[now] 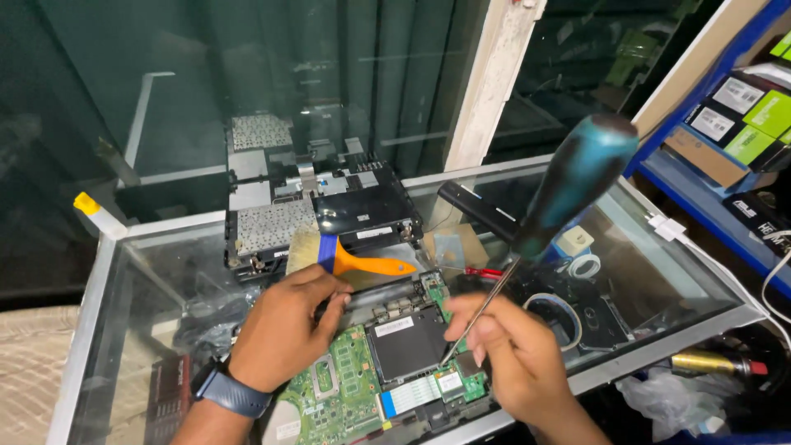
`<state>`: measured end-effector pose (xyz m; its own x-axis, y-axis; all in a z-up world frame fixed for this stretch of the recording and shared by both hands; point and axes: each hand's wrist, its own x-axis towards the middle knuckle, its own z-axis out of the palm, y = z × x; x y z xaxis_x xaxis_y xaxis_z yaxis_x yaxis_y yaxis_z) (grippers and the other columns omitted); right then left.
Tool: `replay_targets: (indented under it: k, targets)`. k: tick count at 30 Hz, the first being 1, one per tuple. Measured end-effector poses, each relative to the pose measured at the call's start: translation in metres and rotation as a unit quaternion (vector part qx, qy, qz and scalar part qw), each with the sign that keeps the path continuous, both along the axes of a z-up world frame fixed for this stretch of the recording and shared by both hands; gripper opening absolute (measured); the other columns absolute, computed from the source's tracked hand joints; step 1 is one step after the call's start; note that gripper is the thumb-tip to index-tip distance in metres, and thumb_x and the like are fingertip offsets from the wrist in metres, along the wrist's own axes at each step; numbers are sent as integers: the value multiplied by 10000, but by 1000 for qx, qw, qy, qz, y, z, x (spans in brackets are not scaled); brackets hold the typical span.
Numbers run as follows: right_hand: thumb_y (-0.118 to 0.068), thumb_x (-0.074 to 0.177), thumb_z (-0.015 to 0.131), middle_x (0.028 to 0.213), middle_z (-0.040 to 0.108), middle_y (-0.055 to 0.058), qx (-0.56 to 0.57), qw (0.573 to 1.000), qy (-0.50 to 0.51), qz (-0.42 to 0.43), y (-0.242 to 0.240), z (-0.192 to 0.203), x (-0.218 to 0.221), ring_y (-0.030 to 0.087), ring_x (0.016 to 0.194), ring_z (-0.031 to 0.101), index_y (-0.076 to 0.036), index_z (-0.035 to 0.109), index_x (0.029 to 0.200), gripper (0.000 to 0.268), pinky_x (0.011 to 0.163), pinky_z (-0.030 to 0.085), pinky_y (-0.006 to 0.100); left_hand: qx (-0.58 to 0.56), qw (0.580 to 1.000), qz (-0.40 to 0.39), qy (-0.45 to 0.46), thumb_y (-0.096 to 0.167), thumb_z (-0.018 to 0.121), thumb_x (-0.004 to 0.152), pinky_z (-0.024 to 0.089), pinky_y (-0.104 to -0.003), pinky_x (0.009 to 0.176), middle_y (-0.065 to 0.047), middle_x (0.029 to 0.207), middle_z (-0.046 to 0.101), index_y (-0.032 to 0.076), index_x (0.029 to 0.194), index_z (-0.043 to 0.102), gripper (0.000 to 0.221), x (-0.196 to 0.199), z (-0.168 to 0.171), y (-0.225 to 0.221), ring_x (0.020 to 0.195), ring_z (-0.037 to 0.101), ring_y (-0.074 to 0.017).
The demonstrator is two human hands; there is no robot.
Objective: Disassembling a laptop by removing screws and an internal component using a screwdriver and a cleaning brush.
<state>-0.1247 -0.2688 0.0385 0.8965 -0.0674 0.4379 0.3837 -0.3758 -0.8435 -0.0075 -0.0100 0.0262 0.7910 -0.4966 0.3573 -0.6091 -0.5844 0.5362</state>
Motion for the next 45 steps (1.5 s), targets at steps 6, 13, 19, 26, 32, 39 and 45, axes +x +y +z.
replay_targets:
  k: [6, 13, 19, 26, 32, 39, 45]
  targets:
    - [-131, 1008, 503, 782, 737, 96, 64, 998, -4, -24, -2, -13, 9, 121, 666, 619, -42, 593, 1137, 180, 584, 481, 248, 4, 1000, -7, -10, 201, 613, 936, 528, -411, 580, -11, 927, 692, 126, 1025, 766, 193, -1, -2, -1, 640, 668, -255]
    - [-301, 1031, 467, 906, 713, 5, -10, 1000, 21, 20, 1, 8, 3, 87, 637, 564, 23, 667, 1265, 447, 646, 499, 213, -1, 1000, -15, -1, 181, 608, 947, 542, -416, 630, -52, 920, 706, 89, 1018, 769, 198, -3, 1, 0, 723, 694, -283]
    - [-140, 982, 574, 806, 800, 93, 49, 997, 10, -50, 2, -1, 5, 143, 755, 723, -81, 584, 1019, 70, 661, 544, 265, 2, 1000, -7, -13, 188, 603, 945, 539, -416, 590, -31, 909, 685, 98, 1038, 766, 208, -1, 0, -1, 663, 671, -264]
    - [-132, 984, 585, 876, 745, 119, 59, 997, -40, 0, -2, -11, 7, 178, 857, 724, 3, 589, 1139, 206, 835, 557, 294, 6, 999, -31, -29, 178, 606, 938, 554, -449, 651, -46, 938, 702, 107, 1019, 749, 179, -3, -4, -4, 765, 685, -296]
    - [-347, 1011, 489, 936, 736, 17, -7, 999, 2, -36, 2, 12, -2, 100, 745, 601, -21, 641, 1336, 485, 636, 498, 222, 6, 999, -36, -24, 173, 599, 950, 547, -443, 626, -51, 948, 685, 91, 1050, 750, 198, -4, -2, -1, 730, 676, -296]
    - [-164, 985, 558, 897, 816, 87, -14, 996, -6, -89, 5, 3, -1, 170, 858, 812, -40, 654, 1146, 225, 808, 628, 279, 26, 999, -21, 2, 195, 612, 956, 575, -445, 587, -30, 954, 692, 112, 1079, 758, 208, -6, 1, -4, 664, 662, -262]
    - [-147, 1001, 504, 1072, 775, 78, 22, 998, -10, -54, 13, 18, -5, 135, 881, 714, 35, 586, 1365, 415, 735, 574, 233, 10, 999, -27, -16, 181, 608, 947, 574, -449, 625, -39, 965, 685, 105, 1063, 754, 201, -3, -1, -1, 727, 682, -286]
